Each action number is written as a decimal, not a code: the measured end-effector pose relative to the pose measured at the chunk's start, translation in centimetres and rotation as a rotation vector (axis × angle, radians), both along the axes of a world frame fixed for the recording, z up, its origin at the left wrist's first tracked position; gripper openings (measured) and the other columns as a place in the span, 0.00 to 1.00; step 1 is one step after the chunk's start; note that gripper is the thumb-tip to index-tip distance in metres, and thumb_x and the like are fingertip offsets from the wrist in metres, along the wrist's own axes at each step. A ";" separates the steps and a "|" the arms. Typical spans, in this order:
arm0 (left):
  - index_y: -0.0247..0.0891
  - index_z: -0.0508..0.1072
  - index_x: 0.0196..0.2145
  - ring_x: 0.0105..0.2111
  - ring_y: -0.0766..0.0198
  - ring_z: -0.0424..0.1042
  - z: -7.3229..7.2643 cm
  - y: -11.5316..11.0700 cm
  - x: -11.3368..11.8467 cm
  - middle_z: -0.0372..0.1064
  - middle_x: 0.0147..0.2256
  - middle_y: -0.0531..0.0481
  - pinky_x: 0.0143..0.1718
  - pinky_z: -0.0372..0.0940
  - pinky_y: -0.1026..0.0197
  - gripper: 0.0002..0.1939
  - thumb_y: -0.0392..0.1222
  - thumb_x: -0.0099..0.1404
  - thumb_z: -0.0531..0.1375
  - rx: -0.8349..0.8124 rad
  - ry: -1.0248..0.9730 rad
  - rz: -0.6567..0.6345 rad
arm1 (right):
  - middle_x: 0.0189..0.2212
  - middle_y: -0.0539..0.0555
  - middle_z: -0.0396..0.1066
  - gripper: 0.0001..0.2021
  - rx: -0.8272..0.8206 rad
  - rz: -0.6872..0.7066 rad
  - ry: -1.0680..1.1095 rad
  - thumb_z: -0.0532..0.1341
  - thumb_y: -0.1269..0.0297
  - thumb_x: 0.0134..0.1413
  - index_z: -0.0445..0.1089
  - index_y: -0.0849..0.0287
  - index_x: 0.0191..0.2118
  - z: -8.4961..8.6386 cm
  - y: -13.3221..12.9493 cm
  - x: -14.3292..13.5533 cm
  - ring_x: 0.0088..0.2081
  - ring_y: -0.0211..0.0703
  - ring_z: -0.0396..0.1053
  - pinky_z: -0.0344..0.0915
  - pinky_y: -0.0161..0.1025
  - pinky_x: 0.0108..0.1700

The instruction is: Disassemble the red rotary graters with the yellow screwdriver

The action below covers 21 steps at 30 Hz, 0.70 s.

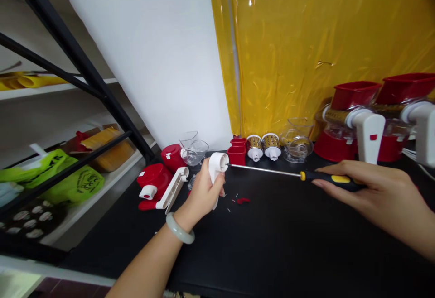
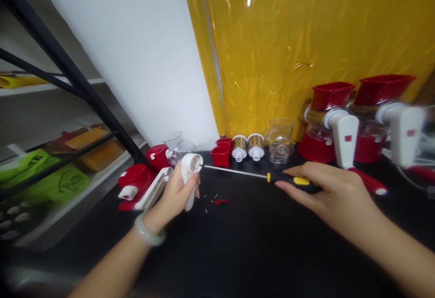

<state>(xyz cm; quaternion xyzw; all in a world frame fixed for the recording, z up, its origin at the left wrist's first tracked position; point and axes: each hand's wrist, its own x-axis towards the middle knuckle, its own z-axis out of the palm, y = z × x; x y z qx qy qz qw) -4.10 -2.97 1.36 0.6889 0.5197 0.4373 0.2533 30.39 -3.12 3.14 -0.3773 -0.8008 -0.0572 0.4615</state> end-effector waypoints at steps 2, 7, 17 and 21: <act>0.41 0.60 0.51 0.22 0.65 0.71 -0.2 0.0 0.0 0.66 0.29 0.56 0.29 0.67 0.60 0.12 0.43 0.72 0.52 0.000 0.002 0.003 | 0.30 0.52 0.81 0.12 -0.002 0.002 -0.006 0.65 0.51 0.58 0.78 0.56 0.36 -0.1 0.0 0.0 0.26 0.42 0.78 0.74 0.36 0.31; 0.40 0.61 0.53 0.22 0.63 0.71 -0.1 -0.1 0.0 0.67 0.27 0.55 0.30 0.66 0.59 0.14 0.43 0.71 0.53 0.008 0.052 0.035 | 0.30 0.52 0.81 0.13 -0.036 0.010 0.021 0.66 0.52 0.57 0.78 0.57 0.35 -0.4 -0.1 -0.1 0.27 0.41 0.77 0.73 0.34 0.32; 0.38 0.59 0.58 0.28 0.59 0.72 -0.7 -0.1 0.1 0.70 0.32 0.49 0.35 0.65 0.57 0.21 0.41 0.70 0.55 0.106 0.173 0.151 | 0.23 0.51 0.72 0.19 -1.007 0.186 0.954 0.67 0.43 0.50 0.75 0.57 0.31 -1.0 1.8 -0.3 0.20 0.36 0.65 0.64 0.32 0.21; 0.38 0.57 0.59 0.27 0.59 0.71 -1.1 -0.5 0.7 0.68 0.29 0.52 0.34 0.65 0.57 0.21 0.40 0.70 0.54 0.103 0.142 0.127 | 0.12 0.51 0.65 0.28 -1.101 0.066 0.852 0.54 0.34 0.58 0.72 0.57 0.29 -1.5 2.0 -0.1 0.11 0.36 0.54 0.50 0.33 0.13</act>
